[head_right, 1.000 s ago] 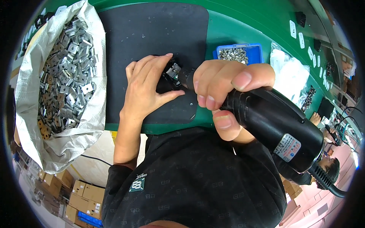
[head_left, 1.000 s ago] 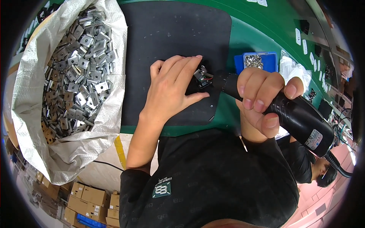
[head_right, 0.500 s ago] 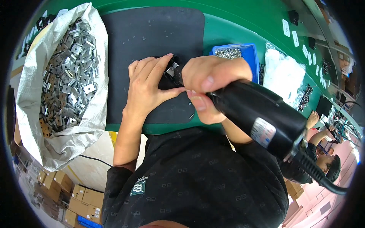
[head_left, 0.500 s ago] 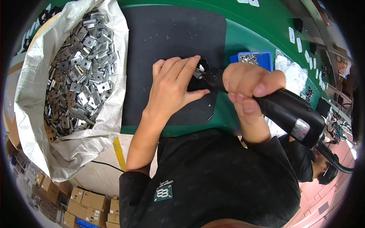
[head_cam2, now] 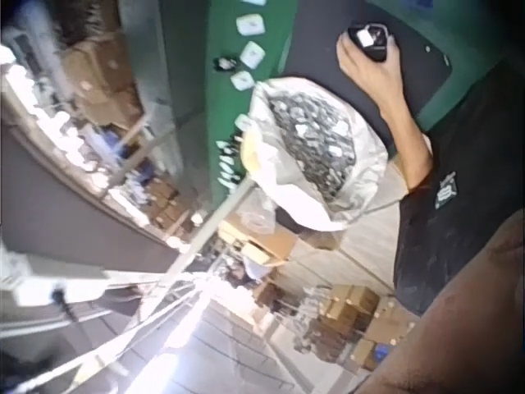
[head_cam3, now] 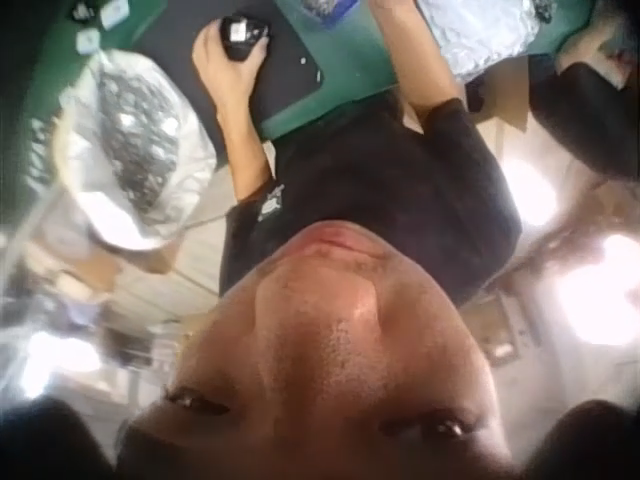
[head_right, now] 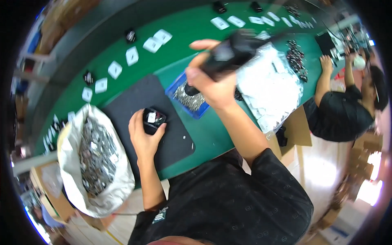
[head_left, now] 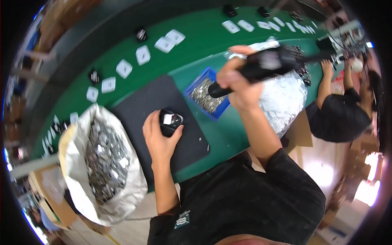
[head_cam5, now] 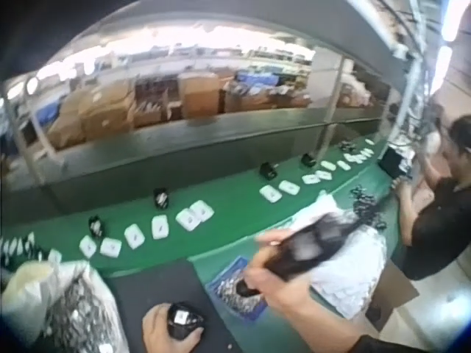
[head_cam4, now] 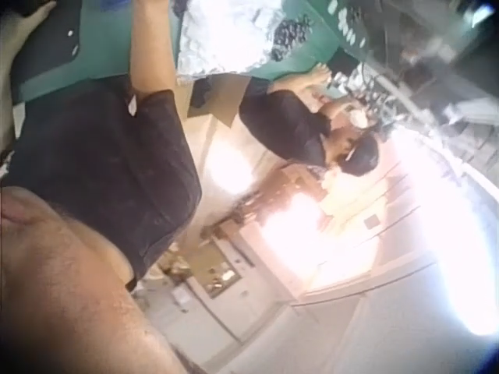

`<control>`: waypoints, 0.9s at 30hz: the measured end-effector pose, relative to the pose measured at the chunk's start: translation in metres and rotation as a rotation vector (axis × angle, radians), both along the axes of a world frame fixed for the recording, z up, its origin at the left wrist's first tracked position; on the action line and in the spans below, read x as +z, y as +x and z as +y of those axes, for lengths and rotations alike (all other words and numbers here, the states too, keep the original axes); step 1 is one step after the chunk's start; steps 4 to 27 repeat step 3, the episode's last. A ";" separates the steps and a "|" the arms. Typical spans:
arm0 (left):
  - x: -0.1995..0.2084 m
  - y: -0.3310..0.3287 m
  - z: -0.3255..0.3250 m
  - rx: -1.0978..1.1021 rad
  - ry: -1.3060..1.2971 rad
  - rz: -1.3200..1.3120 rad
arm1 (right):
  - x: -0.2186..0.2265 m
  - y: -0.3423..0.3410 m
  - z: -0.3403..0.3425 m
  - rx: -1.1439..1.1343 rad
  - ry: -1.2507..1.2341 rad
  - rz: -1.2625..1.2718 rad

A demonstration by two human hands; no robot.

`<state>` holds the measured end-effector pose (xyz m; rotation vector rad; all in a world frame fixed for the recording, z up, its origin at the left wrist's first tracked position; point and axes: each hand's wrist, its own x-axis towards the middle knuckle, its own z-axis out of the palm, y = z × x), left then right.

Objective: The person assembles small electronic components by fastening screws into plastic housing and metal brackets using an electric screwdriver.

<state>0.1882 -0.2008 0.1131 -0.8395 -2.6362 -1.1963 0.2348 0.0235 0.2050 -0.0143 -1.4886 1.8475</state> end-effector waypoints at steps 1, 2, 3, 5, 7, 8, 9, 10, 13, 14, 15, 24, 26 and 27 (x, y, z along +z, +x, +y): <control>0.002 -0.008 0.004 0.020 0.000 -0.019 | -0.009 0.003 0.010 -0.073 0.045 -0.136; 0.008 -0.018 0.007 0.019 0.024 -0.044 | -0.019 0.004 0.017 -0.136 0.134 -0.285; 0.014 -0.028 0.017 0.005 0.056 -0.072 | -0.036 0.004 0.023 -0.081 0.129 -0.174; 0.014 -0.028 0.017 0.005 0.056 -0.072 | -0.036 0.004 0.023 -0.081 0.129 -0.174; 0.014 -0.028 0.017 0.005 0.056 -0.072 | -0.036 0.004 0.023 -0.081 0.129 -0.174; 0.014 -0.028 0.017 0.005 0.056 -0.072 | -0.036 0.004 0.023 -0.081 0.129 -0.174; 0.014 -0.028 0.017 0.005 0.056 -0.072 | -0.036 0.004 0.023 -0.081 0.129 -0.174; 0.014 -0.028 0.017 0.005 0.056 -0.072 | -0.036 0.004 0.023 -0.081 0.129 -0.174; 0.014 -0.028 0.017 0.005 0.056 -0.072 | -0.036 0.004 0.023 -0.081 0.129 -0.174; 0.014 -0.028 0.017 0.005 0.056 -0.072 | -0.036 0.004 0.023 -0.081 0.129 -0.174; 0.014 -0.028 0.017 0.005 0.056 -0.072 | -0.036 0.004 0.023 -0.081 0.129 -0.174; 0.014 -0.028 0.017 0.005 0.056 -0.072 | -0.036 0.004 0.023 -0.081 0.129 -0.174; 0.014 -0.028 0.017 0.005 0.056 -0.072 | -0.036 0.004 0.023 -0.081 0.129 -0.174; 0.014 -0.028 0.017 0.005 0.056 -0.072 | -0.036 0.004 0.023 -0.081 0.129 -0.174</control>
